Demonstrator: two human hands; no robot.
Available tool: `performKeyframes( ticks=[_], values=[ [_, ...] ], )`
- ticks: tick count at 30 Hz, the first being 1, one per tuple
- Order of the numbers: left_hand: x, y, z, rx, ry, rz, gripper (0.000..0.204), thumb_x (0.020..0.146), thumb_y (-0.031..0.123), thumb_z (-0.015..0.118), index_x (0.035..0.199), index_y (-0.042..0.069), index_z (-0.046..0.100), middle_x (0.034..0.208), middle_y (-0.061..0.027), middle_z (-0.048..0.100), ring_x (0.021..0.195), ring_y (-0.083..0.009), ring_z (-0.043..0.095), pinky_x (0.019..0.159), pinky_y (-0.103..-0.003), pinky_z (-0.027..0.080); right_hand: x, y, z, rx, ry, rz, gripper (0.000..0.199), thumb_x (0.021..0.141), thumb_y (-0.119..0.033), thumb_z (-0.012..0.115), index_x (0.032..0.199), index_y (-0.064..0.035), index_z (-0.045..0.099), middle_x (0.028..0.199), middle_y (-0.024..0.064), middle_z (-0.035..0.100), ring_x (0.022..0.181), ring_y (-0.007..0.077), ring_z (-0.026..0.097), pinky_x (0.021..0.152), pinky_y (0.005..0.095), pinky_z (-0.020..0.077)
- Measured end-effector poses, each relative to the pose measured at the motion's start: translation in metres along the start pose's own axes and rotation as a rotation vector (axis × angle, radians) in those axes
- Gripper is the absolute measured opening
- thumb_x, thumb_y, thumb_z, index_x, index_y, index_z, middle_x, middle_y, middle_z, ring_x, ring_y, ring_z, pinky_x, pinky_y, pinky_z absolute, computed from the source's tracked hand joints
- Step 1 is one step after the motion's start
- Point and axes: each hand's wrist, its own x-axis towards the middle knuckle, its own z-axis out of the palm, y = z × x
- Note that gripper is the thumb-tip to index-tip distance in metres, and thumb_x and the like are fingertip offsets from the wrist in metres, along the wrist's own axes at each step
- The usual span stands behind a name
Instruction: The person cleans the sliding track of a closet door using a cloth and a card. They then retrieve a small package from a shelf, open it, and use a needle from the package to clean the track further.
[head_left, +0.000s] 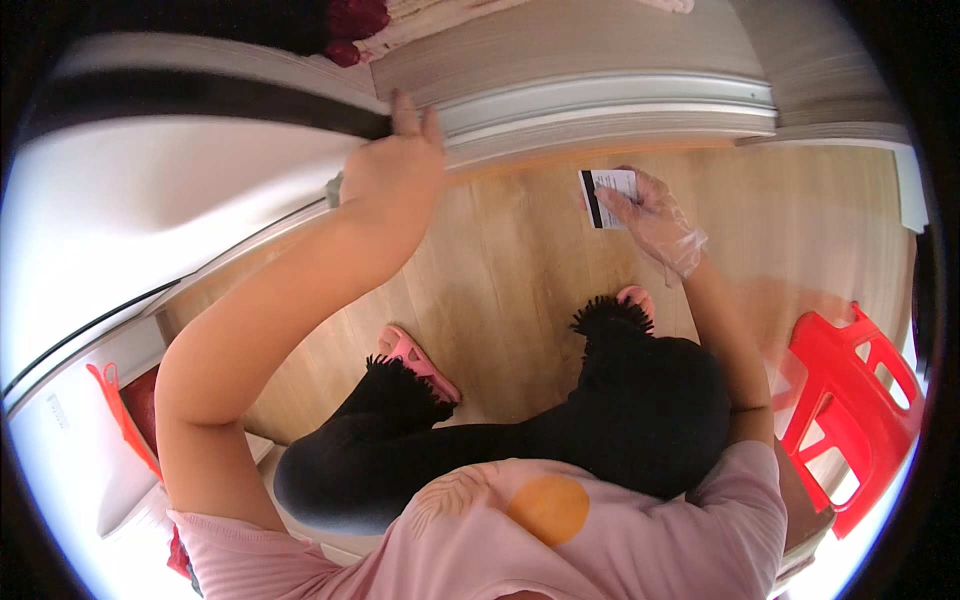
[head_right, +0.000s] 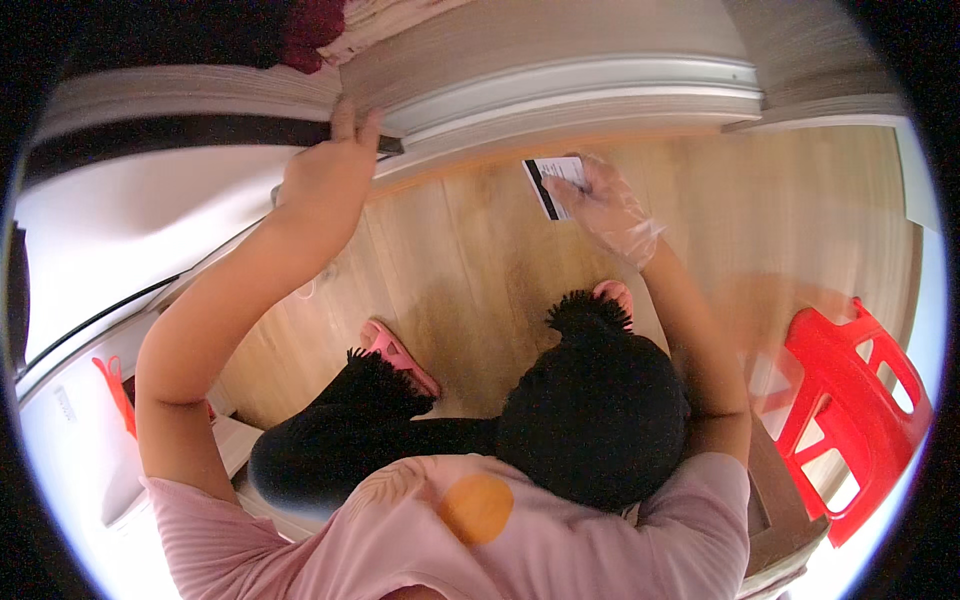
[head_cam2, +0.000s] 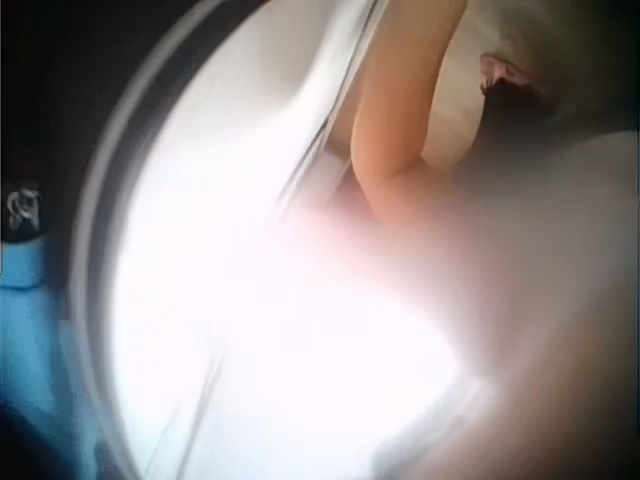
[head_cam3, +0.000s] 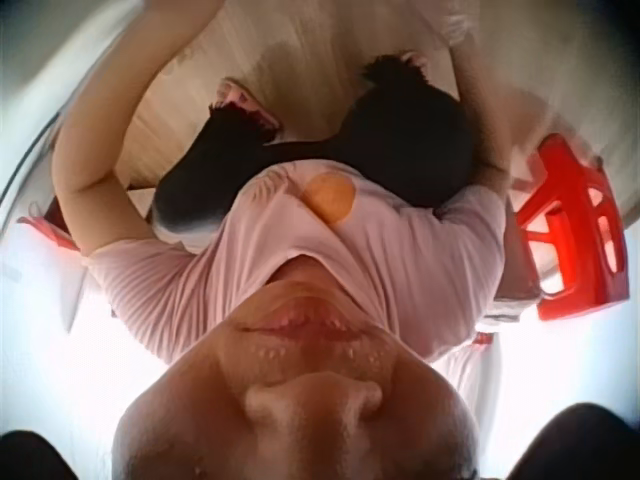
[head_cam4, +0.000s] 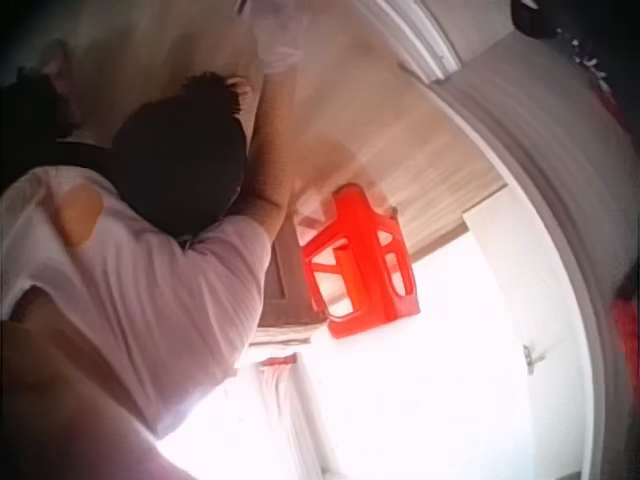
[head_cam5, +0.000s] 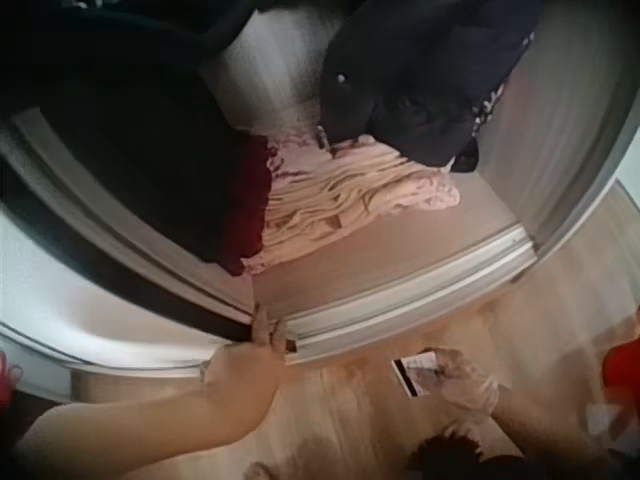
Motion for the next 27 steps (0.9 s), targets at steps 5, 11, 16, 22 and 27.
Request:
performKeyframes(
  ticks=[5,11,16,22,27],
  values=[
    [0.009,-0.009,0.034,0.148,-0.054,-0.137,0.063,0.068,0.000,0.060,0.126,-0.005,0.038,0.124,-0.0222,0.040,0.072,-0.0225,0.066,0.057,-0.028,0.055,0.005,0.029,0.007,0.089,-0.051,0.119,0.015,0.090,-0.014,0.051,0.097,-0.0010,0.055,0.089,0.0047,0.064,0.079,0.0082,0.057,0.072,0.0232,0.0469],
    [-0.005,-0.035,0.048,0.243,-0.018,-0.130,0.051,0.068,0.000,0.059,0.118,-0.003,0.047,0.127,-0.0151,0.042,0.070,-0.0185,0.066,0.058,-0.022,0.054,0.005,0.049,0.013,0.156,-0.108,0.188,0.017,0.090,-0.016,0.051,0.096,-0.0011,0.055,0.084,0.0029,0.062,0.076,0.0069,0.055,0.069,0.0228,0.0454],
    [-0.013,-0.058,0.067,0.172,-0.008,-0.171,0.044,0.072,-0.002,0.054,0.115,-0.002,0.050,0.125,-0.0157,0.046,0.070,-0.0214,0.066,0.056,-0.025,0.055,0.009,0.049,0.016,0.217,-0.108,0.214,0.021,0.087,-0.021,0.056,0.094,-0.0012,0.056,0.077,0.0009,0.057,0.071,0.0082,0.050,0.063,0.0250,0.0430],
    [-0.019,-0.074,0.080,0.075,0.038,-0.164,0.033,0.083,0.006,0.050,0.116,0.002,0.049,0.122,-0.0155,0.048,0.075,-0.0294,0.064,0.060,-0.033,0.055,0.006,0.059,0.015,0.201,-0.123,0.255,0.020,0.088,-0.021,0.055,0.094,-0.0026,0.057,0.078,-0.0002,0.058,0.071,0.0071,0.050,0.064,0.0242,0.0432],
    [-0.023,-0.082,0.088,-0.030,0.119,-0.127,0.036,0.080,0.001,0.053,0.116,0.003,0.049,0.121,-0.0152,0.049,0.079,-0.0297,0.063,0.064,-0.035,0.055,0.004,0.060,0.012,0.193,-0.190,0.265,0.018,0.089,-0.018,0.053,0.096,-0.0020,0.056,0.084,0.0021,0.061,0.078,0.0074,0.055,0.070,0.0246,0.0453]
  ],
)
